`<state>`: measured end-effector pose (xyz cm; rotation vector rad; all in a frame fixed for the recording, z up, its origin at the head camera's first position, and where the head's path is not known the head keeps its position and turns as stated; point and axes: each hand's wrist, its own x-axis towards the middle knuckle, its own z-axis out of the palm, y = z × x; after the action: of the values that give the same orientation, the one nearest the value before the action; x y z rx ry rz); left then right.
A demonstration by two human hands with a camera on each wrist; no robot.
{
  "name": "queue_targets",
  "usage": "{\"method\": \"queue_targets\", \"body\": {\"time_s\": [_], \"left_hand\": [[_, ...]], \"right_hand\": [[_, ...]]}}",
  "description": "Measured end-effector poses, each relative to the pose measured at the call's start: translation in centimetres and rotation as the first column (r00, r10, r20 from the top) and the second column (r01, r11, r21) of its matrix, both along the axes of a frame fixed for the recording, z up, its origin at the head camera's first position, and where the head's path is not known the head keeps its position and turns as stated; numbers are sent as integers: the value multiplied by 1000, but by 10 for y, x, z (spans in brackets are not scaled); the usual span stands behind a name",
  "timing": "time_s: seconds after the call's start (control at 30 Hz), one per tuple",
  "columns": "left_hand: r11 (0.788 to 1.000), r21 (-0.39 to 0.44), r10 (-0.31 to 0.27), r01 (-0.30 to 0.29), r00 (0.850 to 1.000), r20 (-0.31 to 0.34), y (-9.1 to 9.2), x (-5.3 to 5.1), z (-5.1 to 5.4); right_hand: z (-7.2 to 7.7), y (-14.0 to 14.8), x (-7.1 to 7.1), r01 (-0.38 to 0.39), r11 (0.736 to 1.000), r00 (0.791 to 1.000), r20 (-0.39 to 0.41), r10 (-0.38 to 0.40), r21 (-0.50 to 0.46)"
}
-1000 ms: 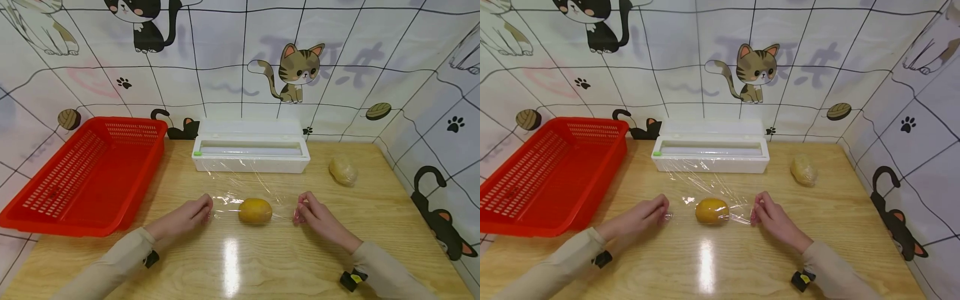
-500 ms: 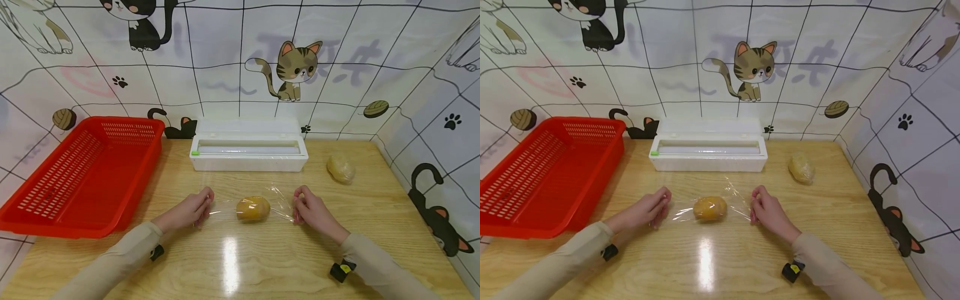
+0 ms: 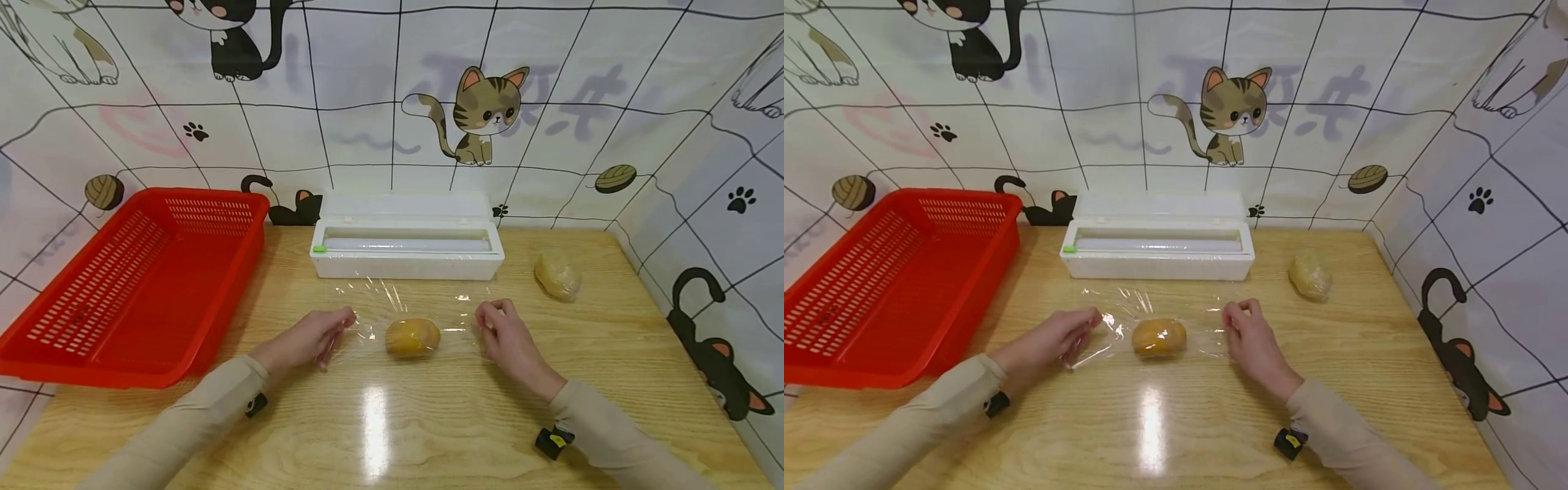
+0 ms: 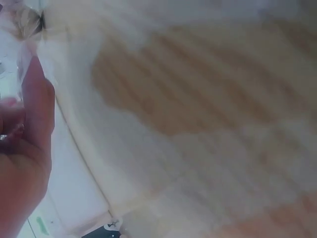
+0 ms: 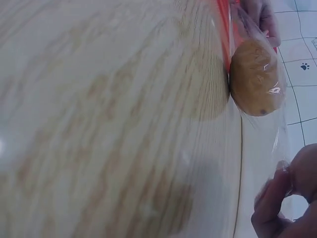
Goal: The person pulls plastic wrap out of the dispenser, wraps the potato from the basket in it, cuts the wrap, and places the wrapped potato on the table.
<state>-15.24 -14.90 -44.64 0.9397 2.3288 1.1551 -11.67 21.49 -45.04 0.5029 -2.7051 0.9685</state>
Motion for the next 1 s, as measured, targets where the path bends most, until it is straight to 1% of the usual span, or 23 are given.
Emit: {"method": "queue_targets", "body": {"time_s": [0.03,0.07,0.17,0.2,0.3,0.4,0.5,0.57,0.6,0.63,0.7,0.77,0.83,0.93,1.0], "left_hand": [[1000,2,-10,10,1000,15,0,0,1],[1000,7,-22,21,999,28,-1,0,3],[999,21,-40,39,996,79,-1,-1,7],[998,18,-53,52,996,74,-1,-2,9],[998,12,-61,60,995,82,-3,-3,13],[998,-11,-66,67,996,57,-4,-4,17],[997,-47,-68,68,998,-15,-4,-4,20],[995,-81,-61,53,993,-97,-3,-4,21],[994,-98,-54,40,988,-144,-2,-3,20],[993,-116,-50,28,980,-195,-1,-3,20],[989,-148,-38,-4,959,-282,1,-2,18],[983,-180,-33,-30,941,-337,3,-1,16],[976,-215,-37,-42,936,-351,6,1,13],[961,-270,-45,-54,936,-348,10,3,11],[949,-308,-50,-66,934,-355,13,5,10]], "right_hand": [[0,0,0,-1,1000,999,-36,2,19],[0,-1,0,-4,1000,998,-57,6,27],[0,-1,1,-1,999,997,-71,4,35],[0,-2,1,0,999,997,-71,2,35],[-1,-2,2,5,999,997,-80,-2,38],[-1,-2,3,6,999,997,-83,-2,42],[1,-2,4,8,999,998,-65,-5,51],[3,-3,5,4,998,999,-54,-1,62],[3,-4,4,0,998,998,-56,3,68],[4,-5,4,-3,997,998,-57,8,77],[5,-6,4,-16,996,998,-62,21,88],[7,-8,4,-26,995,998,-62,33,98],[8,-10,4,-37,994,998,-46,42,106],[11,-13,6,-46,992,999,-18,49,116],[12,-15,7,-44,991,999,8,43,123]]}}
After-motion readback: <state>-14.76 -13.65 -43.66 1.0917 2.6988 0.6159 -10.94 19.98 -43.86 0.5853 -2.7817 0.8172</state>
